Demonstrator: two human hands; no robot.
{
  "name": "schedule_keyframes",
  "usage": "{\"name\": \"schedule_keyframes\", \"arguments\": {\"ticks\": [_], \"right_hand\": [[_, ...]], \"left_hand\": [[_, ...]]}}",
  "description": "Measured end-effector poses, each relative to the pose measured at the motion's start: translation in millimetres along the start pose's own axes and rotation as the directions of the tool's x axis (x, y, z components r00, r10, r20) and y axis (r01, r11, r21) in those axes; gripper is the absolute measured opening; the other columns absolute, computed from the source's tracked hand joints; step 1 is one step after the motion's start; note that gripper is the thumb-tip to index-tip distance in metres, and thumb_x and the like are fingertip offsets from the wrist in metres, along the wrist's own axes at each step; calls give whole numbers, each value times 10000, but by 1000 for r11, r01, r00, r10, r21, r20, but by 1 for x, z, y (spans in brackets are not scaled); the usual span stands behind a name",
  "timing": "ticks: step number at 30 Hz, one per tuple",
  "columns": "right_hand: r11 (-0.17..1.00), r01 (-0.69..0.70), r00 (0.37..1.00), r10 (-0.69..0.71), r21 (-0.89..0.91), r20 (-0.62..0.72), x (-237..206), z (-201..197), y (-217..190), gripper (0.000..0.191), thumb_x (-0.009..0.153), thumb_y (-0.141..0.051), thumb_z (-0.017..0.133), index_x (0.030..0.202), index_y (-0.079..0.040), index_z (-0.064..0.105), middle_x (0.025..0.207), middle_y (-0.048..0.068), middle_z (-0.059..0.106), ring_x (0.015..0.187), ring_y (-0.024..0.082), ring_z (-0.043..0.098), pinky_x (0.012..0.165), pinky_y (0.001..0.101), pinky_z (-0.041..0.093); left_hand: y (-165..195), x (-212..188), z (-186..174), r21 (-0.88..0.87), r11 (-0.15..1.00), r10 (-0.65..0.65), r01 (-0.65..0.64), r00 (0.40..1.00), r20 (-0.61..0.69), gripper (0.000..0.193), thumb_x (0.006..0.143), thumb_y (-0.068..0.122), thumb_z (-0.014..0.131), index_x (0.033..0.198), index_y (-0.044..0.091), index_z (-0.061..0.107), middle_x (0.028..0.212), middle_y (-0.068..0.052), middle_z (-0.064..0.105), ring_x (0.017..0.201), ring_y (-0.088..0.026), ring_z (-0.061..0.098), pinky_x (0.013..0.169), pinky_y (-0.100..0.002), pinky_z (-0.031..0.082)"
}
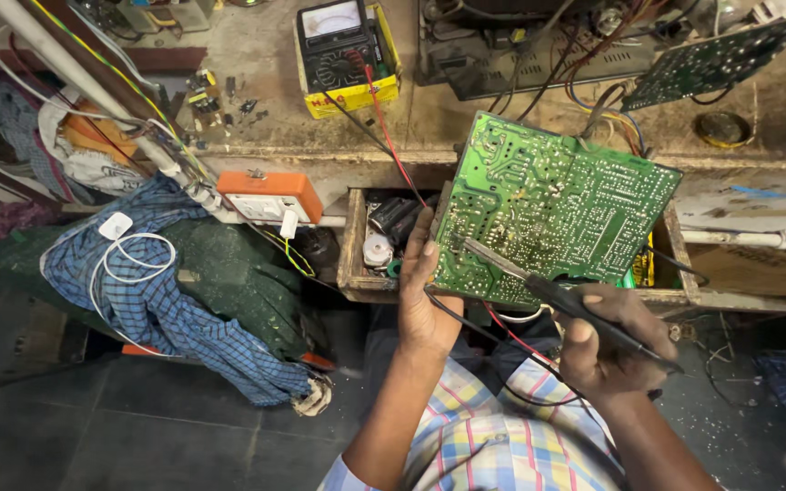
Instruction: The person holds a green circuit board on their lap at a cluttered repair bench and probes its solder-side contacts with multimeter test leads, checking readings on the analog multimeter on the bench. They briefly use a soldering iron on the board and continue probing different points across the board.
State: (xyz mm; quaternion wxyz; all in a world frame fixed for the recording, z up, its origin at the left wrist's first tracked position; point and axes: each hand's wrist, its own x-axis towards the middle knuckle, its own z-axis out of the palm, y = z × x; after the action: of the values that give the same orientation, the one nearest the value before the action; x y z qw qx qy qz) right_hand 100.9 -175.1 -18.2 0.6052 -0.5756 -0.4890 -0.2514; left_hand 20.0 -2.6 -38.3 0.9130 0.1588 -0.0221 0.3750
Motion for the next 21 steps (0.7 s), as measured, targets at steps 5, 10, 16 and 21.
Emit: {"name": "schedule_keyframes", "arguments": {"ticks": [5, 10, 16, 21], "right_hand": [[999, 45, 999, -45, -3, 22, -1, -3, 4, 293, 1047, -188, 633, 1107, 72, 512, 863, 200, 667, 712, 233, 709, 595, 306, 592], [985, -43, 991, 63, 166, -121, -8, 5, 12, 304, 1107, -205, 633, 1216, 18, 456, 945, 174, 660, 642, 192, 683, 588, 312, 556], [963, -156, 959, 201, 220, -199, -12, 2, 21, 339, 1145, -259, 649, 1211, 14, 458, 1002, 171, 631, 674, 217, 683, 585, 330, 575], [946, -157, 950, 224, 285, -219, -6, 5, 18, 364, 1131, -273, 674, 1185, 23, 469, 1011, 176, 611, 662, 224, 663, 591, 345, 545]], "left_hand": [[-2, 3, 0, -11, 1000, -3, 3, 1000, 11, 618, 961, 104, 682, 1509, 8, 412, 1526, -126, 510, 1412, -242, 484, 1221, -431, 357], [-2, 2, -2, -8, 1000, -5, 5, 1000, 12, 617, 963, 105, 681, 1515, 11, 422, 1511, -120, 525, 1402, -239, 493, 1212, -424, 368], [-2, 2, -2, -17, 1000, -6, 6, 1000, 26, 586, 973, 99, 680, 1500, 25, 436, 1493, -116, 538, 1393, -235, 505, 1210, -424, 378], [-2, 2, -1, -21, 1000, -8, 9, 1000, 24, 585, 964, 103, 680, 1491, 25, 438, 1504, -112, 536, 1401, -227, 501, 1214, -416, 366]]}}
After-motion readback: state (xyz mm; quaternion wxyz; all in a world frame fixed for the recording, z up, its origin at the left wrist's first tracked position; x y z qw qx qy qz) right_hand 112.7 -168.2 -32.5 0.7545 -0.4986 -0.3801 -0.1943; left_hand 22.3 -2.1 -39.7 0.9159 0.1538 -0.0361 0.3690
